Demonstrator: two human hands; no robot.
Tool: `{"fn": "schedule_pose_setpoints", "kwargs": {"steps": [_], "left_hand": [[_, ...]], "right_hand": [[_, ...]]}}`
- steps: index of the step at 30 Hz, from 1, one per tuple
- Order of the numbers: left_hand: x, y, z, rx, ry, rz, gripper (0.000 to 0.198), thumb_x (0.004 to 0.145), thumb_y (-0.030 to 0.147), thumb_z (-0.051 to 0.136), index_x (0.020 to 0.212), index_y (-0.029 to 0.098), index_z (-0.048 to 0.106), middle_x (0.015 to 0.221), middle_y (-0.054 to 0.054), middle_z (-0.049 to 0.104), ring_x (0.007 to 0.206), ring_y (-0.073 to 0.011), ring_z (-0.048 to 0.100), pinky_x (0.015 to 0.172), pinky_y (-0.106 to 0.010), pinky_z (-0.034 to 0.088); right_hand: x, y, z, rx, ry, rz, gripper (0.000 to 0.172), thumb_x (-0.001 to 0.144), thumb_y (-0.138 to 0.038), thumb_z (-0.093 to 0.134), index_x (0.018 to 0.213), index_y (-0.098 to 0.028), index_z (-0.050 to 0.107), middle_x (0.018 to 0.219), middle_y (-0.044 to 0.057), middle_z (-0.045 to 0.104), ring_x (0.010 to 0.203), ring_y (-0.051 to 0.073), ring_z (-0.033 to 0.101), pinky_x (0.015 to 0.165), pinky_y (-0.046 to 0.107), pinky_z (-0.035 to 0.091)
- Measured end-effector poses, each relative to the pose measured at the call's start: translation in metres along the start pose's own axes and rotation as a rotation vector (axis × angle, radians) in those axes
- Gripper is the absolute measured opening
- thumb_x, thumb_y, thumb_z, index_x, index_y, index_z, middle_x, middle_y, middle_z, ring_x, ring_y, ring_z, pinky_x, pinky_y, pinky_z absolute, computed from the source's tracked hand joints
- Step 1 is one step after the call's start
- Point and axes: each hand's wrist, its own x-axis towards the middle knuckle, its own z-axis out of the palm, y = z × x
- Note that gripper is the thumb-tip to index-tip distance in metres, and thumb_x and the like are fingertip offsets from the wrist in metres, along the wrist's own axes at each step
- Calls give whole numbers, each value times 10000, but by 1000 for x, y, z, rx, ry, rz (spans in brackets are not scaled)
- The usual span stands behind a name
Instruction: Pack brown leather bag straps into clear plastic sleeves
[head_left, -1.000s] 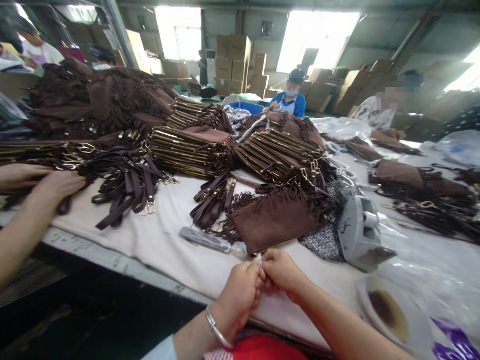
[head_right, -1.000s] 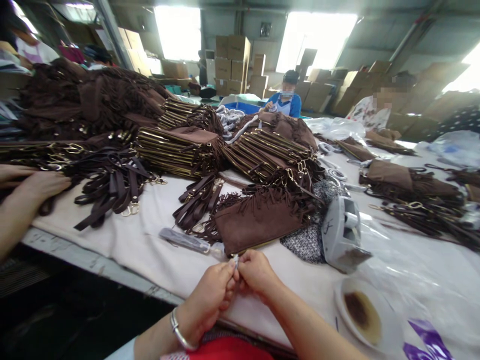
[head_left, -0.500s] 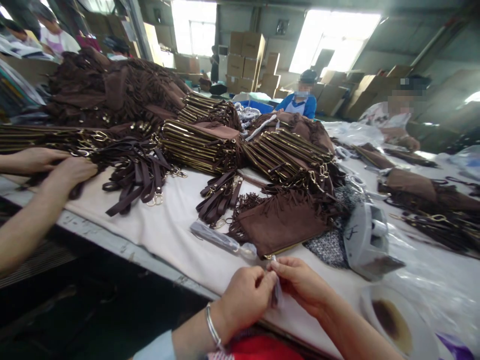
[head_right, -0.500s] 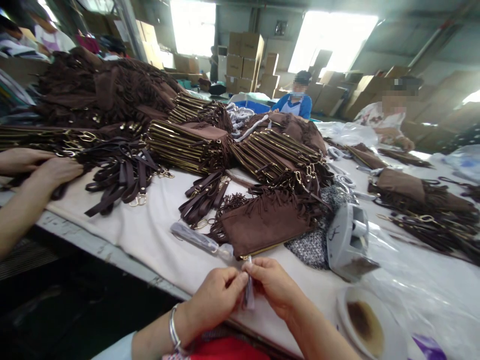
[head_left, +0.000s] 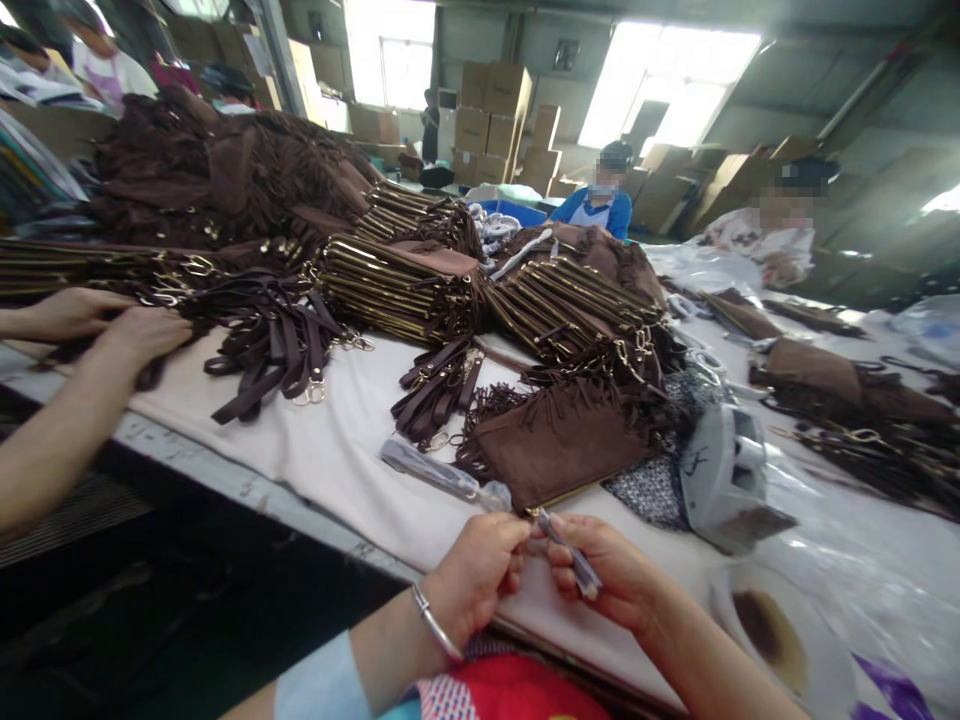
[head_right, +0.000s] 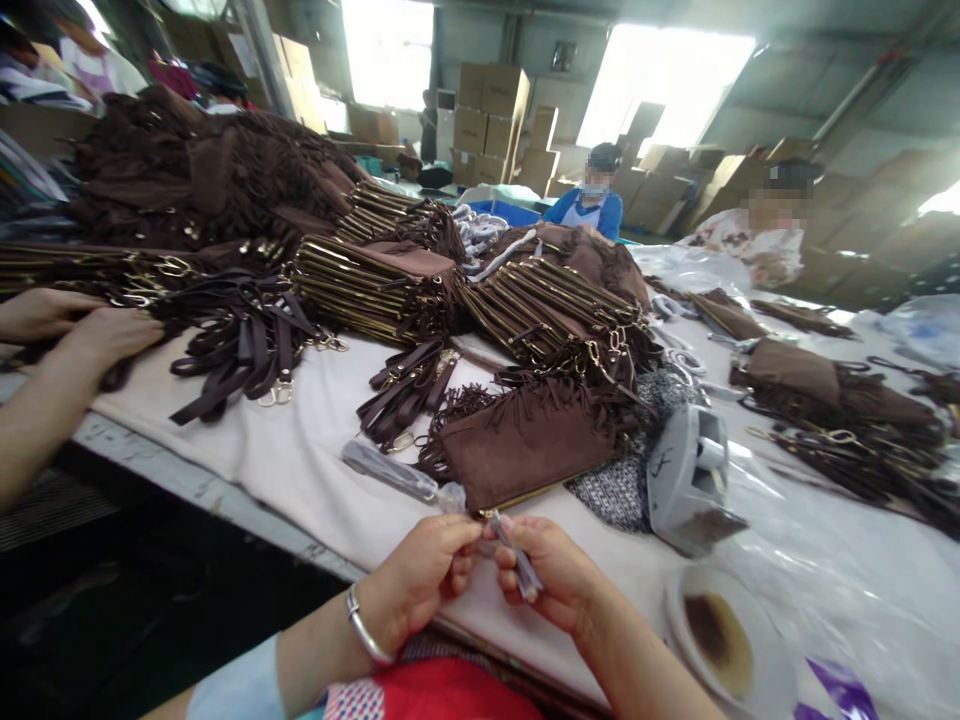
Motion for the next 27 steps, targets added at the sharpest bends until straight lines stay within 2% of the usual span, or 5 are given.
{"fn": "schedule_pose_setpoints", "kwargs": {"steps": [7, 16, 23, 27], "left_hand": [[9, -5, 3, -97, 118, 16, 223, 613, 274, 706, 669, 172, 515, 467, 89, 366, 403, -48, 278, 378, -191, 181], [12, -11, 1, -66, 90, 45, 347, 622, 383, 804, 653, 156, 543, 436, 94, 372, 366, -40, 293, 377, -199, 183], [7, -13, 1, 34, 104, 94, 329, 644, 395, 780, 686, 141, 575, 449, 72, 429, 366, -44, 311, 388, -208, 184], [6, -15, 1, 56, 121, 95, 322, 648, 389, 758, 707, 158, 543, 455, 85, 409, 373, -47, 308, 383, -209, 194]], "right_hand": [[0, 3, 3, -67, 49, -55, 369, 769, -448, 741, 878, -146, 560, 519, -44, 546, 362, 79, 483, 351, 177, 349], [1, 5, 3, -46, 15, -99, 343, 778, -415, 744, 864, -154, 539, 509, -43, 539, 375, 70, 460, 381, 175, 345], [3, 9, -1, 8, -48, -116, 303, 808, -393, 725, 854, -156, 542, 519, -43, 532, 393, 60, 445, 403, 170, 339], [4, 10, -1, 7, -46, -112, 295, 811, -387, 725, 848, -155, 547, 522, -41, 531, 396, 58, 442, 405, 169, 332]]}}
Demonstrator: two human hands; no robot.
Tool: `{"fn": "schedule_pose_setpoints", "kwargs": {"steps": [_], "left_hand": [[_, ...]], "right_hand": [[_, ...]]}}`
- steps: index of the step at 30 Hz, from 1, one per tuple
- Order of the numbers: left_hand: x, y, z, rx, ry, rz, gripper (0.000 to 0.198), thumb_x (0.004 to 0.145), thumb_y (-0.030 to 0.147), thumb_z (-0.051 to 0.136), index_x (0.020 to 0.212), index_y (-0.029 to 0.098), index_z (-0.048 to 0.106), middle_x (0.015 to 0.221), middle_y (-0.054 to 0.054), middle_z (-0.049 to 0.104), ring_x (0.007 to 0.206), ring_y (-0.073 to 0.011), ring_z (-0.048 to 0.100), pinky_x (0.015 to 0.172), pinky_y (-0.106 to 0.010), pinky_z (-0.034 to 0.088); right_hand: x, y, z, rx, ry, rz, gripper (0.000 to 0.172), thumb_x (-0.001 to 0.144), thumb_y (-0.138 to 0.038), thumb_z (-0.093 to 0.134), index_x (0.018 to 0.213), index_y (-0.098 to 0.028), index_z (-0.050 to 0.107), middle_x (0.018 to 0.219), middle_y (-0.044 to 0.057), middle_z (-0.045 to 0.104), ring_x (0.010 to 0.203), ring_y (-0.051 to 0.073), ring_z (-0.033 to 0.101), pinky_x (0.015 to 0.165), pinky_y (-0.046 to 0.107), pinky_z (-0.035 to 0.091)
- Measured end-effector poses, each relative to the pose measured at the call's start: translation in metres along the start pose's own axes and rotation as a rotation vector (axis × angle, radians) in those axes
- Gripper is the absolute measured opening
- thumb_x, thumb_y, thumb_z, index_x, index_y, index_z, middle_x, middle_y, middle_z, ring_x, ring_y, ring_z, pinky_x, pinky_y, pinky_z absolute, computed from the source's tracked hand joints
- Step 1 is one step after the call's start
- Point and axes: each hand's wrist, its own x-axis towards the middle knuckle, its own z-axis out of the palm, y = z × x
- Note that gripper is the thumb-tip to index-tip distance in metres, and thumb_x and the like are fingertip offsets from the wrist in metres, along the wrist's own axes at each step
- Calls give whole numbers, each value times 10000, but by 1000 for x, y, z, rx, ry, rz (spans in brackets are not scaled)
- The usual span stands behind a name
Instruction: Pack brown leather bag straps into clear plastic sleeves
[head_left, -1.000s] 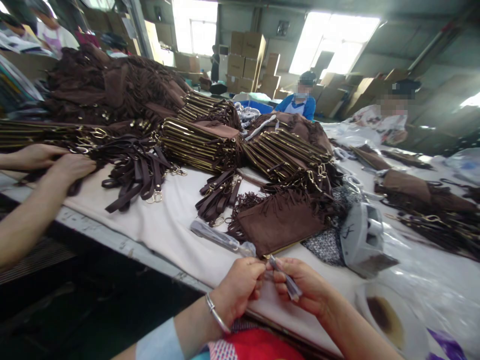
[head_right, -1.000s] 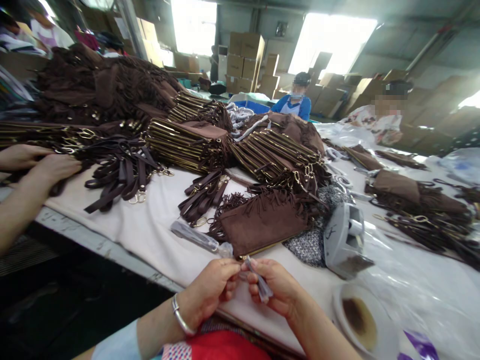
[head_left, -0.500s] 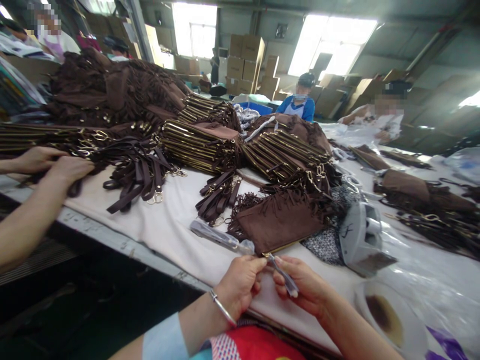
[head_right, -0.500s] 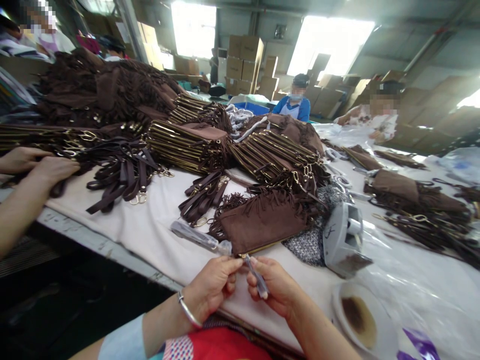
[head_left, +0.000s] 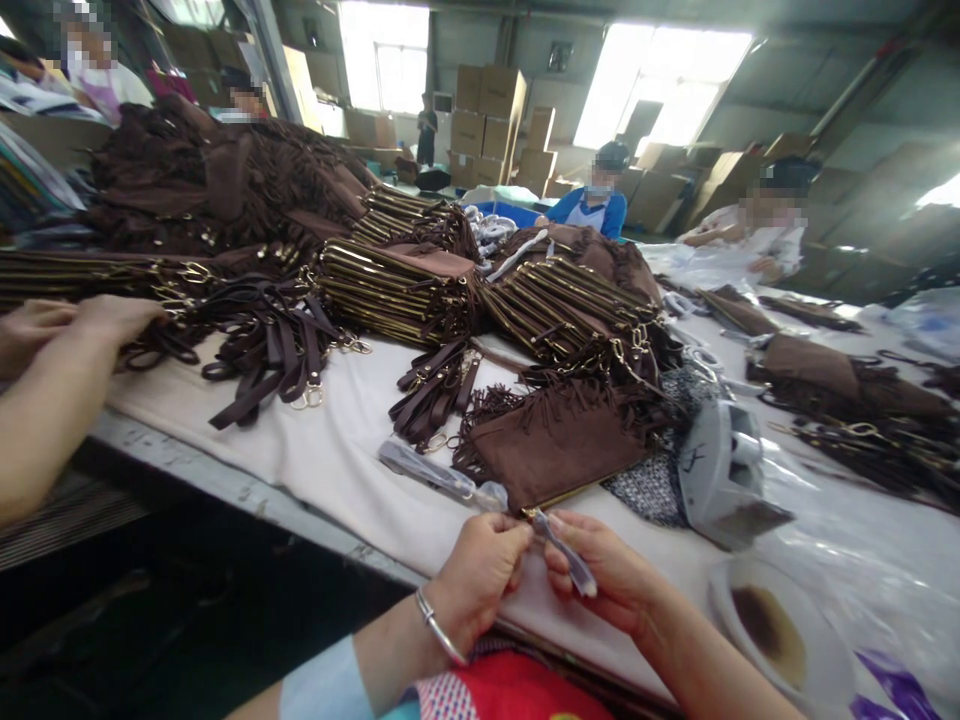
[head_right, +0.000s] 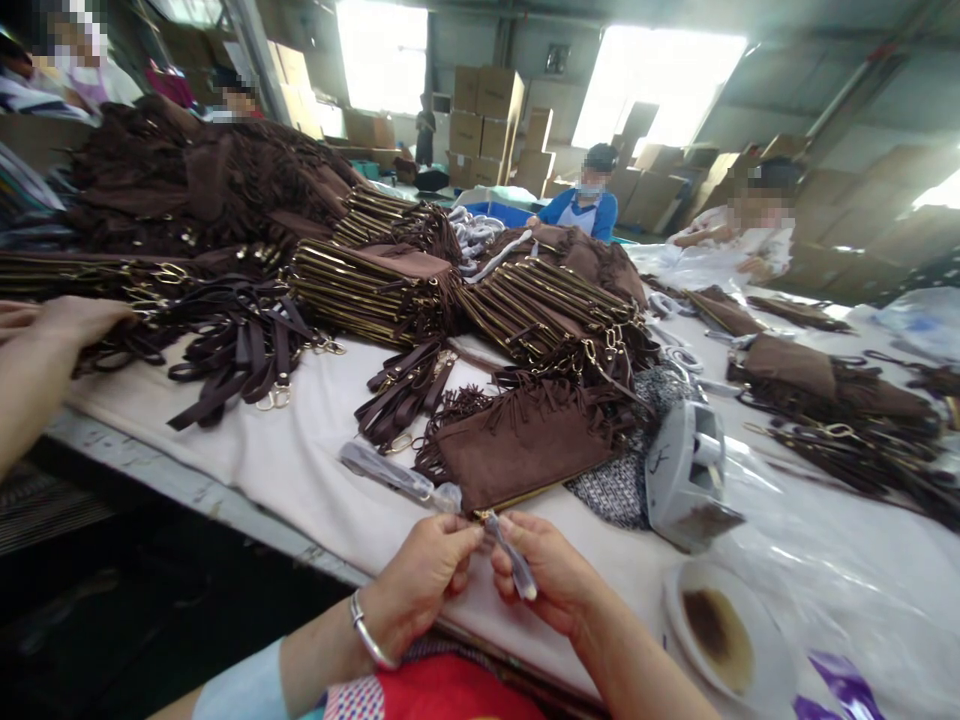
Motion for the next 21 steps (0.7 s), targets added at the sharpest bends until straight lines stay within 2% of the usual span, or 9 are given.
{"fn": "schedule_pose_setpoints", "kwargs": {"steps": [7, 14, 21], "left_hand": [[0, 5, 1, 34, 4, -63, 282, 664, 343, 706, 763, 181, 498, 507, 98, 383, 406, -46, 291, 377, -189, 195], [-5, 11, 1, 12, -97, -88, 191, 677, 307, 639, 717, 169, 512, 493, 95, 352, 403, -36, 241, 383, -187, 168], [-1, 6, 3, 110, 10, -39, 141, 683, 285, 601, 693, 168, 524, 478, 75, 401, 381, -50, 285, 370, -205, 196]], "right_hand": [[1, 3, -2, 11, -18, -9, 302, 802, -392, 737, 861, -145, 572, 525, -42, 524, 406, 49, 417, 418, 167, 328], [-1, 0, 0, -28, -25, -5, 341, 790, -438, 737, 860, -142, 582, 523, -53, 514, 397, 40, 391, 408, 161, 316], [-1, 1, 0, -40, -43, -11, 342, 798, -450, 724, 852, -145, 577, 526, -58, 508, 395, 39, 393, 408, 163, 313]]}}
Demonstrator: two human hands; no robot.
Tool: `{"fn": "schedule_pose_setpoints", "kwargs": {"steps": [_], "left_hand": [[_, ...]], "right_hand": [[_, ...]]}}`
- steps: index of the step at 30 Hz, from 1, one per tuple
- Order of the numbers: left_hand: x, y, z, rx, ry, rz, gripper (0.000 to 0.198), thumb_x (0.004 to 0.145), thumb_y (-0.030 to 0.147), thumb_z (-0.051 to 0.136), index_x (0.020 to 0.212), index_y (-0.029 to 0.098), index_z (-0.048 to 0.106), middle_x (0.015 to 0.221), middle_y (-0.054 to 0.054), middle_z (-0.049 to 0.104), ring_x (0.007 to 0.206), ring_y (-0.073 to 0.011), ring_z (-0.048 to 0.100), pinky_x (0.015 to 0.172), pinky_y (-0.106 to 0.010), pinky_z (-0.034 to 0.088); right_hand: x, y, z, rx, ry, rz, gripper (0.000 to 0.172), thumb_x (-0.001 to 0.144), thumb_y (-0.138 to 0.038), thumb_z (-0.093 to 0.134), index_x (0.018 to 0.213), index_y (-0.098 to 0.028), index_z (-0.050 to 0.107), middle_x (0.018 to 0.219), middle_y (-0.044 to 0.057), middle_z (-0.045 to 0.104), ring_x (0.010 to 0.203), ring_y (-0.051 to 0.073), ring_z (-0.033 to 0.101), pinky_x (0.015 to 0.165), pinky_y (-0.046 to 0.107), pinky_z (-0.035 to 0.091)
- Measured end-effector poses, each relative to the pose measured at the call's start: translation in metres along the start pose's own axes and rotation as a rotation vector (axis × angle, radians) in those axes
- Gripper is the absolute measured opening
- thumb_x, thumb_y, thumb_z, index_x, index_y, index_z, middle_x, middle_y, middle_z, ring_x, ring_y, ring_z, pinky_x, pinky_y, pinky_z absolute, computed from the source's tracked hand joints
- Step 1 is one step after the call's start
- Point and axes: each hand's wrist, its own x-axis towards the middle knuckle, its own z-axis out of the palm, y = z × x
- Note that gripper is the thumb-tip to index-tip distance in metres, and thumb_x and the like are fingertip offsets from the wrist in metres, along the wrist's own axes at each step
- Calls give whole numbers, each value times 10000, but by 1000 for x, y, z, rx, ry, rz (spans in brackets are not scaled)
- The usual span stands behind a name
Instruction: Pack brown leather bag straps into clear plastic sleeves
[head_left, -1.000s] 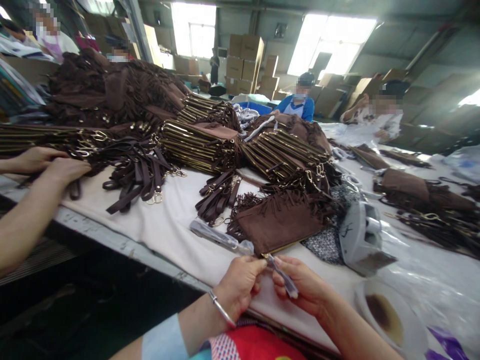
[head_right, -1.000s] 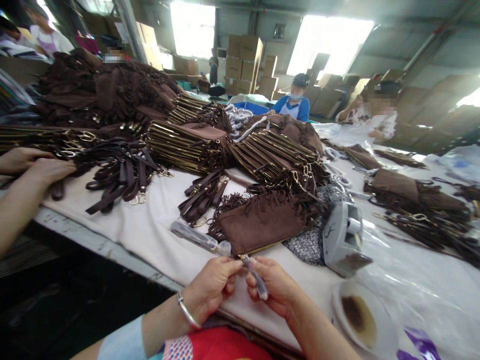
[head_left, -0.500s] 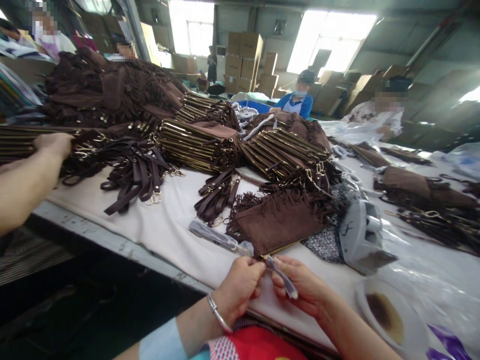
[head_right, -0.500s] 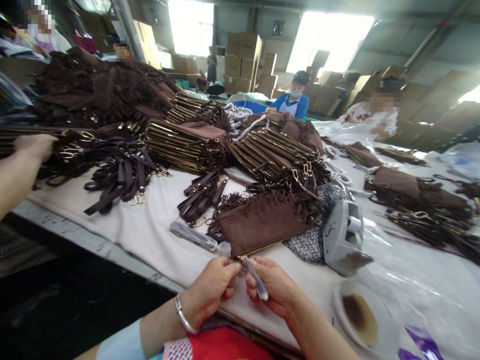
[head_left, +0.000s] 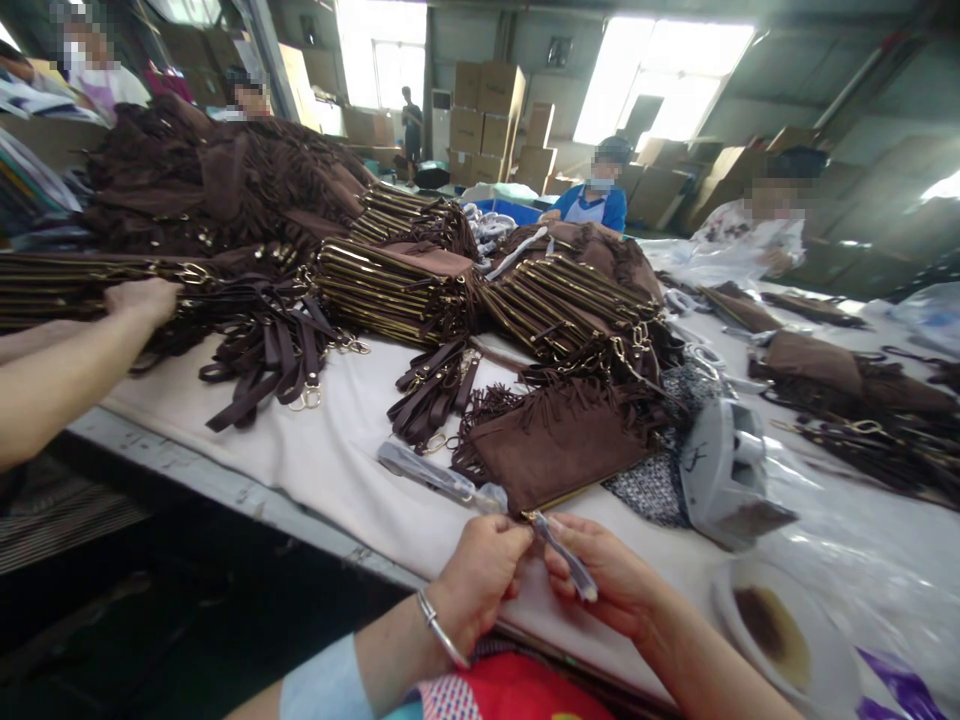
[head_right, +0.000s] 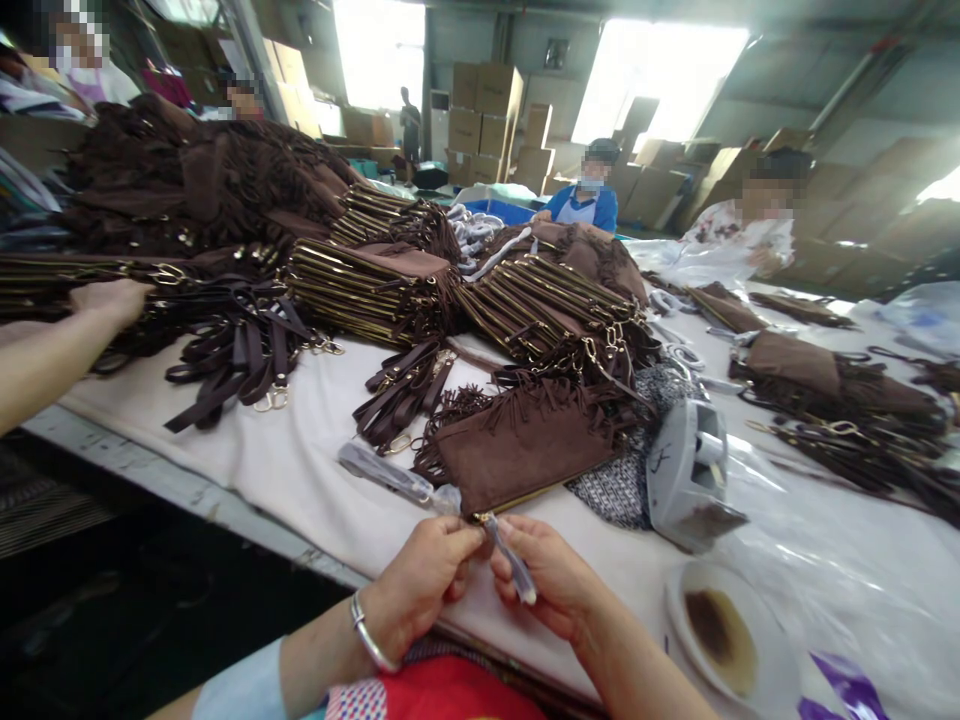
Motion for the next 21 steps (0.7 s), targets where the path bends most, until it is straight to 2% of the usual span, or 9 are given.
{"fn": "schedule_pose_setpoints", "kwargs": {"steps": [3, 6, 10, 15, 18, 21], "left_hand": [[1, -3, 0, 7, 1, 8, 132, 681, 281, 596, 706, 170, 528, 473, 78, 404, 373, -52, 288, 366, -206, 198], [0, -5, -1, -38, 2, 6, 167, 672, 300, 621, 716, 181, 512, 460, 94, 379, 364, -52, 280, 365, -205, 187], [-2, -2, -2, -125, -9, -18, 202, 640, 300, 649, 713, 185, 499, 460, 101, 372, 374, -45, 257, 371, -198, 177], [-3, 4, 0, -129, 25, -16, 164, 629, 268, 632, 690, 183, 505, 465, 91, 376, 394, -56, 282, 375, -200, 192], [-2, -1, 2, -99, 73, 1, 129, 661, 262, 625, 689, 181, 528, 468, 82, 388, 394, -65, 299, 381, -208, 202], [-1, -7, 2, -4, 147, 64, 121, 699, 273, 634, 663, 182, 562, 449, 72, 407, 393, -78, 322, 401, -219, 227]], "right_hand": [[-1, -2, 1, -47, 27, 4, 359, 791, -469, 721, 859, -147, 577, 525, -62, 510, 388, 38, 391, 403, 163, 298], [-2, -5, 4, -201, 77, -18, 401, 785, -511, 702, 911, -144, 597, 520, -60, 521, 389, 46, 396, 399, 168, 267], [-1, -8, 12, -549, 165, -110, 384, 809, -536, 629, 869, -157, 621, 484, -62, 502, 414, 76, 413, 430, 199, 305], [0, -4, 22, -1066, 357, -254, 264, 889, -352, 493, 696, -199, 588, 543, -12, 572, 520, 141, 530, 532, 256, 370], [0, 3, 20, -1322, 452, -361, 247, 910, -302, 466, 706, -211, 573, 621, 30, 635, 587, 177, 579, 584, 286, 357], [0, 11, 14, -1517, 485, -454, 236, 938, -299, 452, 760, -211, 579, 663, 58, 670, 595, 190, 606, 563, 290, 320]]}}
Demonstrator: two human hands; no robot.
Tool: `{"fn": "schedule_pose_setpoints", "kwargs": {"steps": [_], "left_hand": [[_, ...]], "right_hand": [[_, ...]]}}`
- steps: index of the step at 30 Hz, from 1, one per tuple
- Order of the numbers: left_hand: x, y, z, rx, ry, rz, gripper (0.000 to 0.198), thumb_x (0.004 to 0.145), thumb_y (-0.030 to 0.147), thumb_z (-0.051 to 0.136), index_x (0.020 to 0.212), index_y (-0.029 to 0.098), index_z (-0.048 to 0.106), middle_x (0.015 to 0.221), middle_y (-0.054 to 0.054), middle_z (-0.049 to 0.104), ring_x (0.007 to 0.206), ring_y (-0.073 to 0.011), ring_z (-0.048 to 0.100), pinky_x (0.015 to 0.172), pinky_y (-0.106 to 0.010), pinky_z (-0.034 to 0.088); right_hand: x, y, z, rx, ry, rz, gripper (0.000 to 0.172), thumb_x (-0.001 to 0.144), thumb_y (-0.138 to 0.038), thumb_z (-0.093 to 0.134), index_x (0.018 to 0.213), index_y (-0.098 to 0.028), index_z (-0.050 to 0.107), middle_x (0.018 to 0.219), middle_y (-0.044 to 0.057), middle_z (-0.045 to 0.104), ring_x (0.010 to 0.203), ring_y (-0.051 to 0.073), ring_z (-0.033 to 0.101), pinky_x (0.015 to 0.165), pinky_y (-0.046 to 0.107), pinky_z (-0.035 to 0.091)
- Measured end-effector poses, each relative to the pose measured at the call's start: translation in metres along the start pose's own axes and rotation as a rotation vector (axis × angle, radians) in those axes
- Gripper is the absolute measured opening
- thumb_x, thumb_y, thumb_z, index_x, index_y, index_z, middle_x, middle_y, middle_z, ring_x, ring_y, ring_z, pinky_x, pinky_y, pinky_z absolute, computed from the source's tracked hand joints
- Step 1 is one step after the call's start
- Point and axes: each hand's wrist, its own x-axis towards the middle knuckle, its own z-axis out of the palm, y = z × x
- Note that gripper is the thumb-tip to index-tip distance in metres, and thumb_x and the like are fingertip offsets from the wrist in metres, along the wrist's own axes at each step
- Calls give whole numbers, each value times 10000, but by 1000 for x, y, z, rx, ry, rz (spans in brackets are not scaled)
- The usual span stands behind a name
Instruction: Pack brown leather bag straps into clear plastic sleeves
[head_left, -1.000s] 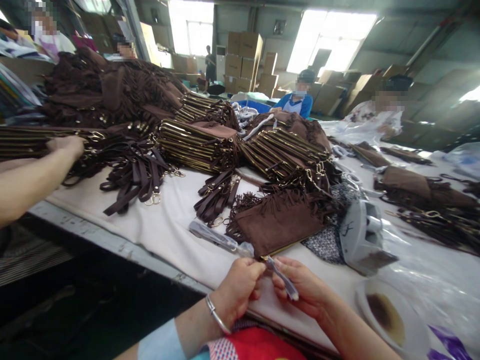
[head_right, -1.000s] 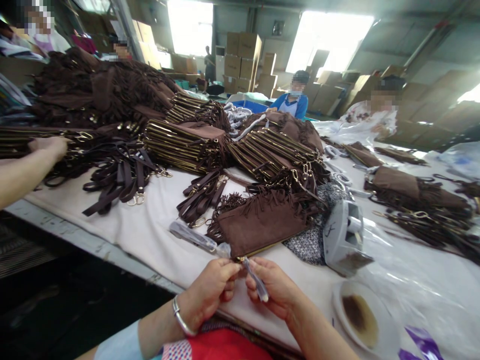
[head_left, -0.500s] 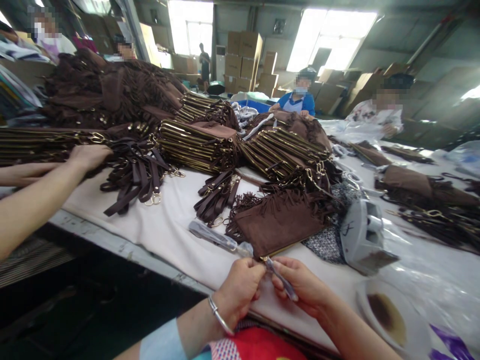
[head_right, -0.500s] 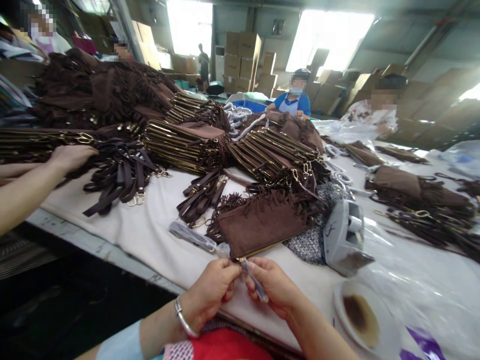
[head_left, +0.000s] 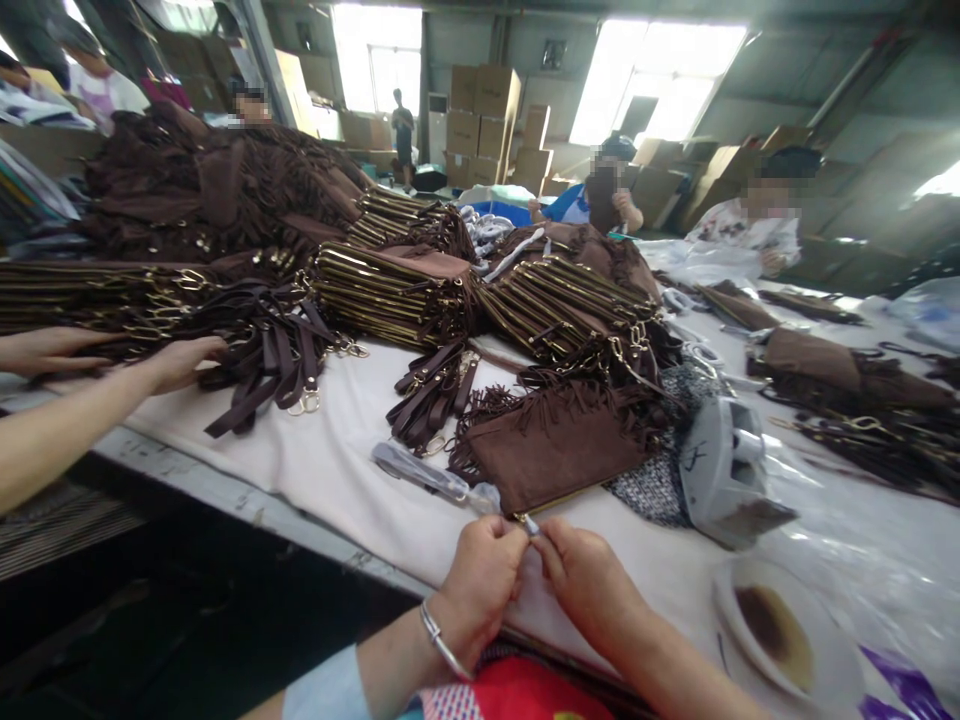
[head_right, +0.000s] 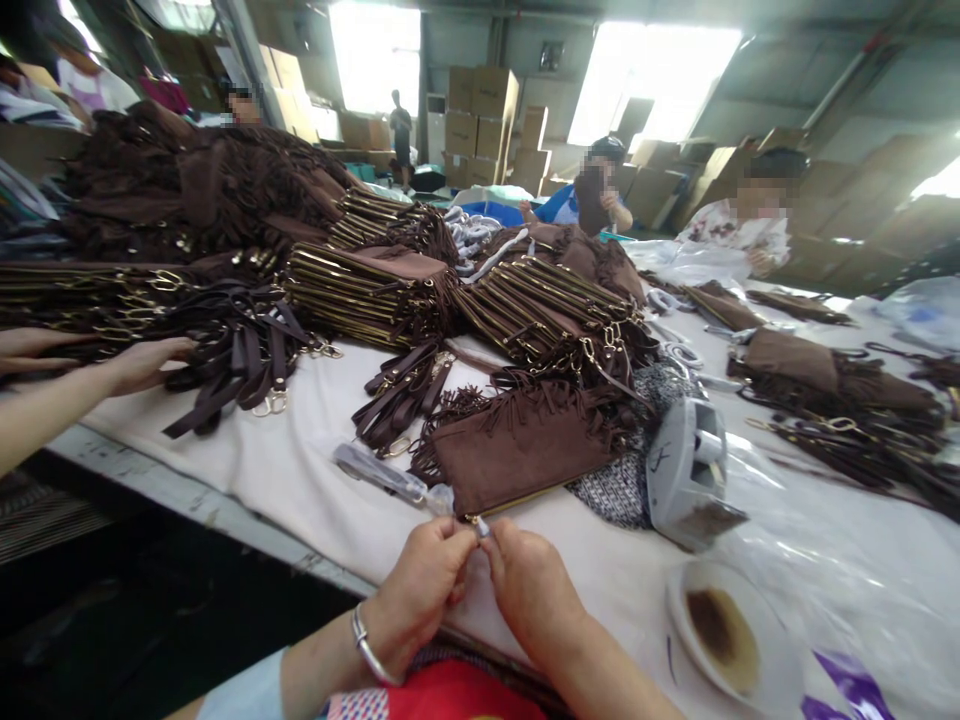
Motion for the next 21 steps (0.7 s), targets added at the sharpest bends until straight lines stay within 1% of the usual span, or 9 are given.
{"fn": "schedule_pose_setpoints", "kwargs": {"steps": [3, 6, 9, 12, 15, 16, 18, 19, 21], "left_hand": [[0, -1, -1, 163, 62, 150, 127, 708, 256, 644, 622, 173, 600, 485, 39, 495, 458, -99, 410, 464, -222, 305], [-2, 3, -2, 293, 84, 290, 134, 708, 218, 627, 585, 170, 606, 553, 2, 579, 552, -131, 493, 540, -231, 368], [-6, 6, -2, 324, 75, 366, 135, 720, 198, 606, 588, 175, 622, 583, -14, 608, 588, -150, 524, 574, -239, 386], [-11, 7, -2, 310, 17, 406, 144, 752, 197, 583, 638, 179, 670, 644, -38, 654, 630, -171, 557, 615, -248, 406], [-15, 9, -4, 358, -70, 475, 185, 800, 199, 537, 727, 185, 708, 729, -59, 689, 696, -191, 594, 685, -259, 430], [-15, 9, -5, 384, -98, 502, 197, 811, 199, 524, 743, 188, 709, 745, -62, 692, 718, -194, 602, 709, -262, 435], [-15, 9, -8, 413, -145, 525, 192, 813, 203, 524, 744, 190, 703, 759, -64, 687, 752, -196, 611, 734, -261, 442], [-15, 9, -9, 404, -153, 489, 178, 807, 214, 533, 749, 188, 699, 737, -60, 675, 726, -191, 605, 705, -260, 448], [-14, 7, -11, 338, -135, 316, 163, 795, 260, 550, 792, 179, 691, 657, -37, 626, 594, -167, 562, 576, -254, 440]], "right_hand": [[-4, 2, 1, -231, 3, -150, 156, 907, -151, 464, 816, -194, 584, 697, 67, 692, 616, 191, 622, 568, 290, 324], [-7, -2, 0, -476, 56, -311, 211, 795, 0, 497, 861, -179, 586, 743, 69, 695, 654, 206, 625, 608, 304, 366], [-8, -9, -1, -631, 129, -383, 216, 764, 6, 537, 869, -177, 582, 742, 71, 679, 636, 221, 610, 604, 328, 384], [-8, -13, -3, -670, 145, -418, 208, 769, -5, 550, 880, -179, 581, 746, 67, 672, 620, 224, 602, 590, 338, 388], [-6, -12, -7, -581, 99, -407, 205, 784, -9, 544, 873, -186, 594, 755, 63, 678, 635, 222, 612, 593, 330, 388], [-6, -11, -7, -513, 70, -372, 195, 794, -16, 539, 861, -188, 602, 751, 64, 682, 642, 219, 617, 596, 323, 388], [-5, -7, -6, -316, 24, -230, 142, 837, -77, 529, 816, -190, 612, 721, 70, 687, 642, 212, 625, 594, 309, 384], [-5, -5, -4, -184, 11, -136, 133, 860, -127, 523, 790, -193, 615, 697, 68, 685, 633, 206, 626, 592, 302, 384], [-6, -1, 2, 138, -25, 64, 167, 894, -248, 503, 786, -203, 622, 645, 46, 670, 597, 191, 620, 574, 288, 393]]}}
